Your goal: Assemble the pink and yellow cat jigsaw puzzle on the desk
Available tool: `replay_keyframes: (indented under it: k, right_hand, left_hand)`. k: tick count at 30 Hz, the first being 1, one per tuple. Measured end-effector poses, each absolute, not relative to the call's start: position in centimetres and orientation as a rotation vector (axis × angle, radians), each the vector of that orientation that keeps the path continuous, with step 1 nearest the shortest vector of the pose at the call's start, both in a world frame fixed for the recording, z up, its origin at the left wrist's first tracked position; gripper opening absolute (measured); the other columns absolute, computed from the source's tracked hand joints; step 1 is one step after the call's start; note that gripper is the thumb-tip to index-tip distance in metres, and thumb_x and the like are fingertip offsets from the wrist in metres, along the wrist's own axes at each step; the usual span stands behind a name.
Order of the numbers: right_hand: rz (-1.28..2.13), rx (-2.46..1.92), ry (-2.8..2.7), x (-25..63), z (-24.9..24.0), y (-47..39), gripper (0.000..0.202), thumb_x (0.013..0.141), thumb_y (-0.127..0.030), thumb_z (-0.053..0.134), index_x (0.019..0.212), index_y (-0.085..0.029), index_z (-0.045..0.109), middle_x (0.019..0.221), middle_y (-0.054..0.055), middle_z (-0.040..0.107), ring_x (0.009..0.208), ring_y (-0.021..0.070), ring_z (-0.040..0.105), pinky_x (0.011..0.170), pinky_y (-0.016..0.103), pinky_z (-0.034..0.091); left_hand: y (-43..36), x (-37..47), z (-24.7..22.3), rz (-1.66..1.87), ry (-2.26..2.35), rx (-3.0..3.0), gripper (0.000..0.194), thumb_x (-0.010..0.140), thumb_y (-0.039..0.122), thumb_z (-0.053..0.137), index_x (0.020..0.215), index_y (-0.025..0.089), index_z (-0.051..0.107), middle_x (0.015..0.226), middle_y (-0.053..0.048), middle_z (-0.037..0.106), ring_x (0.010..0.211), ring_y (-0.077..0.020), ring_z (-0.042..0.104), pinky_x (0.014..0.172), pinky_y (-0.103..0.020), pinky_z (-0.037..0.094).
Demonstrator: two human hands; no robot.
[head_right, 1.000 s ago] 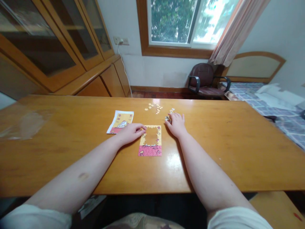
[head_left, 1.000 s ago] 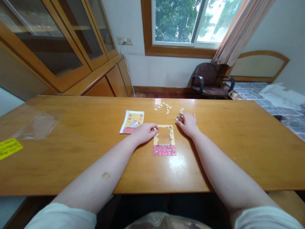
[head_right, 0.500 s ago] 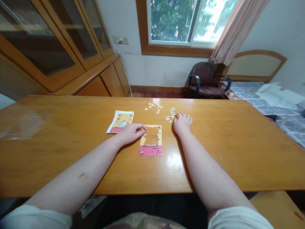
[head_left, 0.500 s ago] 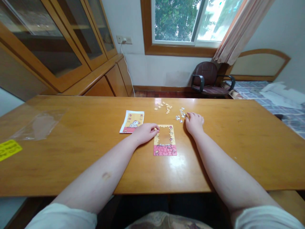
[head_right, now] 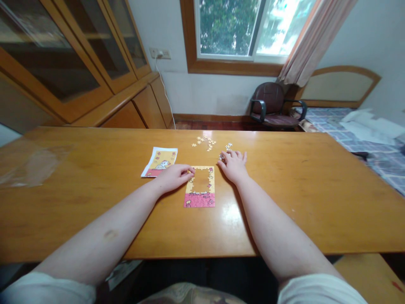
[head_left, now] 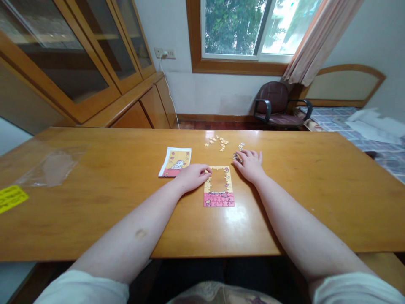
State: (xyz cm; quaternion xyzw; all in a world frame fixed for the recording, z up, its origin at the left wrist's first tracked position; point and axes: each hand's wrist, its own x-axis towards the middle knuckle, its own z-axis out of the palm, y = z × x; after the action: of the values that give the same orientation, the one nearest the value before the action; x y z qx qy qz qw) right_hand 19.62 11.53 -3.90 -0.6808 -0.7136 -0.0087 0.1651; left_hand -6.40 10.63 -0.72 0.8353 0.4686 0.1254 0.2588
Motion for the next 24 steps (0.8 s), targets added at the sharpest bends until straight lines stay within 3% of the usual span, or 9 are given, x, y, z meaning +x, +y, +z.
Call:
replay_keyframes:
  k: [5,11,15,21,24]
  right_hand:
    - [0.021,-1.890,-2.138,19.44,-3.41,11.06,0.040,0.090,-0.053,0.040,0.119,-0.036,0.061,0.126,0.001,0.059,0.117,0.0319,0.041,0.105,0.065,0.007]
    - [0.071,-1.829,-2.065,19.66,-3.54,11.35,0.026,0.087,-0.043,0.050,0.103,-0.028,0.065,0.113,0.003,0.066,0.115,0.0276,0.045,0.106,0.060,0.012]
    - [0.006,-1.889,-1.927,19.78,-3.91,11.70,0.027,0.085,-0.036,0.053,0.105,-0.023,0.065,0.114,0.008,0.065,0.113,0.0278,0.046,0.106,0.054,0.016]
    - [0.007,-1.912,-1.960,19.89,-4.09,11.71,0.023,0.088,-0.030,0.050,0.096,-0.031,0.071,0.112,0.003,0.065,0.110,0.0255,0.045,0.106,0.052,0.016]
    - [0.001,-1.918,-1.921,19.80,-3.98,11.65,0.026,0.090,-0.028,0.047,0.096,-0.029,0.071,0.112,0.003,0.065,0.109,0.0247,0.046,0.105,0.049,0.019]
  left_hand:
    - [10.51,-6.36,-0.48,0.350,1.268,2.256,0.027,0.084,0.039,0.049,0.094,0.022,0.068,0.068,0.001,0.061,0.064,-0.0142,0.053,0.057,-0.025,0.032]
    - [10.44,-6.32,-0.38,0.369,1.252,2.256,0.026,0.084,0.039,0.049,0.092,0.021,0.068,0.069,0.000,0.062,0.065,-0.0147,0.054,0.058,-0.025,0.033]
    - [10.42,-6.32,-0.41,0.370,1.250,2.258,0.028,0.084,0.040,0.048,0.092,0.021,0.068,0.070,0.000,0.062,0.066,-0.0153,0.054,0.058,-0.025,0.033]
    - [10.41,-6.31,-0.38,0.342,1.254,2.261,0.026,0.084,0.039,0.049,0.093,0.022,0.068,0.070,0.000,0.062,0.066,-0.0153,0.054,0.058,-0.025,0.032]
    - [10.39,-6.29,-0.35,0.348,1.253,2.258,0.027,0.084,0.039,0.049,0.092,0.021,0.068,0.069,0.000,0.062,0.066,-0.0150,0.053,0.058,-0.025,0.033]
